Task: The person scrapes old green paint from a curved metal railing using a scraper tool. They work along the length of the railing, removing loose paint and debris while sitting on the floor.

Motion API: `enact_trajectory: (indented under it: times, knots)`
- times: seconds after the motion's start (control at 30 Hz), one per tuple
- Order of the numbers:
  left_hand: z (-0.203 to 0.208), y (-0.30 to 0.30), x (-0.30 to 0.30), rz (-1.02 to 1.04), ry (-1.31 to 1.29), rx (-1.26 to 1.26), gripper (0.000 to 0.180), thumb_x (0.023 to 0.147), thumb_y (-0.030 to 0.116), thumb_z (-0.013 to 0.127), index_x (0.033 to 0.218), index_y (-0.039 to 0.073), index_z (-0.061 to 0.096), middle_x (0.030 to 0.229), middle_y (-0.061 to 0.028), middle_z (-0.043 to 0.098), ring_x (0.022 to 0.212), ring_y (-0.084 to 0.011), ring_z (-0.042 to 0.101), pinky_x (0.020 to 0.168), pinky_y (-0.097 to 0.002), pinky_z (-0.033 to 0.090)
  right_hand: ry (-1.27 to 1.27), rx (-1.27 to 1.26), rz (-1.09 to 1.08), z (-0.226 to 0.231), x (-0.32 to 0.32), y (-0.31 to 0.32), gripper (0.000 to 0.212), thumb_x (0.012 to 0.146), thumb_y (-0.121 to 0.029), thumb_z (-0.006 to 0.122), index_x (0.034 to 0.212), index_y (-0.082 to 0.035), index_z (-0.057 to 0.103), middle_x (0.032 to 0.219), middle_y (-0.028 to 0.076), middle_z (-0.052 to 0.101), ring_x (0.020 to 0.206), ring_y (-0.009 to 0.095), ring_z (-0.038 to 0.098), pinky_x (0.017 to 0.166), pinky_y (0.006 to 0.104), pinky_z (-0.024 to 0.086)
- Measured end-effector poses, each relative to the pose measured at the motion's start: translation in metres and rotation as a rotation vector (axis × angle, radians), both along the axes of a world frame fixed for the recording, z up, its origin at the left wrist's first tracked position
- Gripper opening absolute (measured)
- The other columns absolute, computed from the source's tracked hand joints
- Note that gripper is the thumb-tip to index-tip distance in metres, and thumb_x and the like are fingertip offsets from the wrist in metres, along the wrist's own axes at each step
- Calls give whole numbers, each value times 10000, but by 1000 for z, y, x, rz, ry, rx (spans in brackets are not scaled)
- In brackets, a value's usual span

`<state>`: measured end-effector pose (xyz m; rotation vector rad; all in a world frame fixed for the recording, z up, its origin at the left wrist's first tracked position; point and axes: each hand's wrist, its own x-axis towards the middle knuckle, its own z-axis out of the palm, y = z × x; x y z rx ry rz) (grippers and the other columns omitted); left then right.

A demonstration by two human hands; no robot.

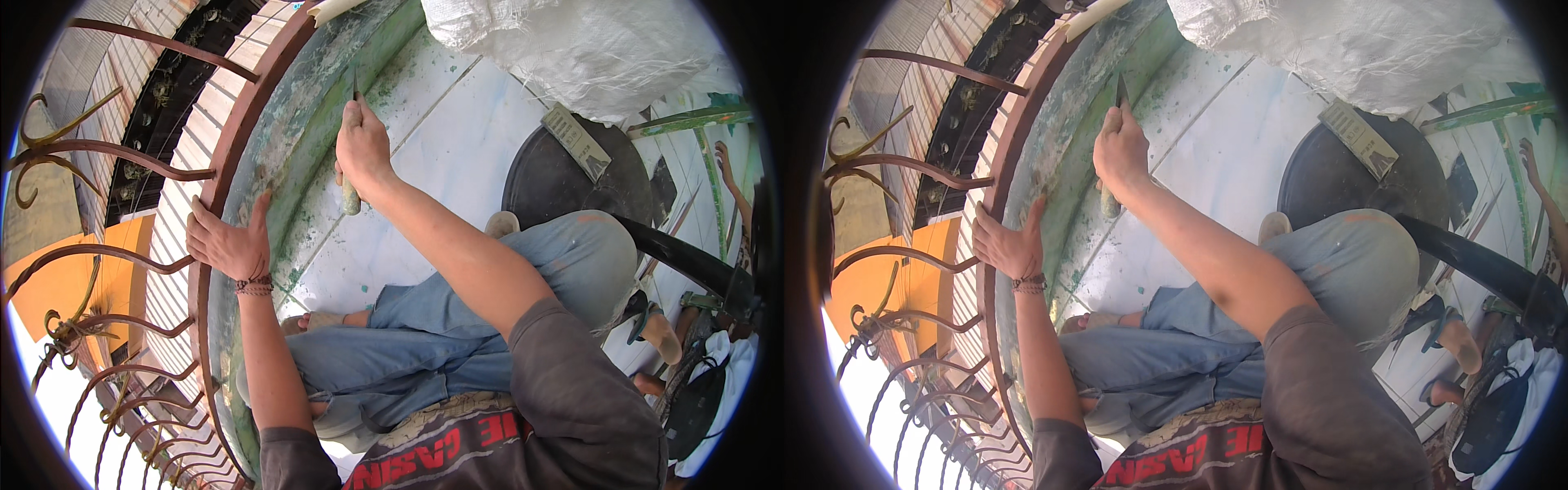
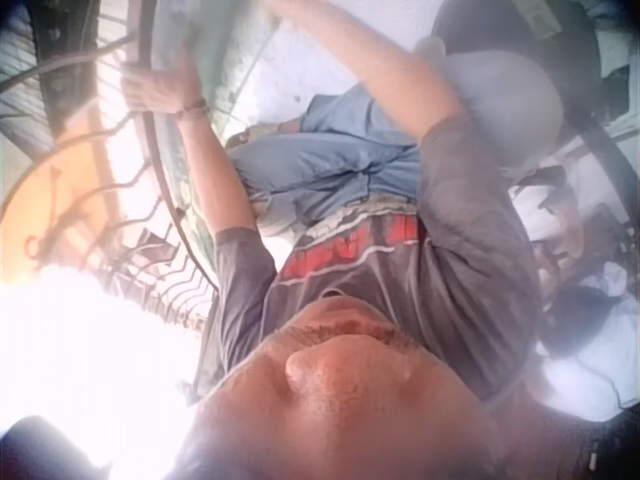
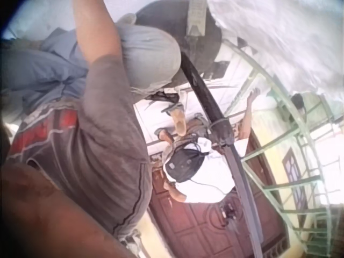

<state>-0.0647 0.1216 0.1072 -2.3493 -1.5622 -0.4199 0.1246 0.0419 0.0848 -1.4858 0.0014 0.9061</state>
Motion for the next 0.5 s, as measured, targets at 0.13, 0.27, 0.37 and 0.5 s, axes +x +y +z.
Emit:
enact_trajectory:
  times: [0.13,0.27,0.37,0.5]
  knots:
    - [-2,1,-5,-26,-1,29,1101,634,718,752,1426,33,409,1349,-209,473,1292,-383,396,1103,-513,253,30,50,-2,2,18,-3,512,1049,-366,302,1503,-133,334,719,59,490,476,166,498,431,366,490]
    - [-4,4,-2,-45,-8,55,1106,630,723,754,1420,31,410,1325,-203,474,1272,-375,400,1101,-509,248,-159,-64,93,-11,-14,-1,542,1045,-355,286,1520,-96,263,1170,207,543,858,314,644,542,379,590]
    - [-6,7,-7,-42,-3,65,1106,630,721,755,1418,26,410,1332,-207,475,1270,-378,403,1105,-507,245,6,-49,140,7,0,-4,543,1043,-334,278,1519,-74,254,1271,239,548,933,351,674,569,388,612]
    - [-4,4,-5,-31,18,32,1105,634,714,758,1417,17,408,1339,-212,474,1280,-383,397,1108,-504,244,67,-54,190,15,11,-14,541,1041,-342,271,1499,-55,284,1261,228,558,903,351,682,554,383,615]
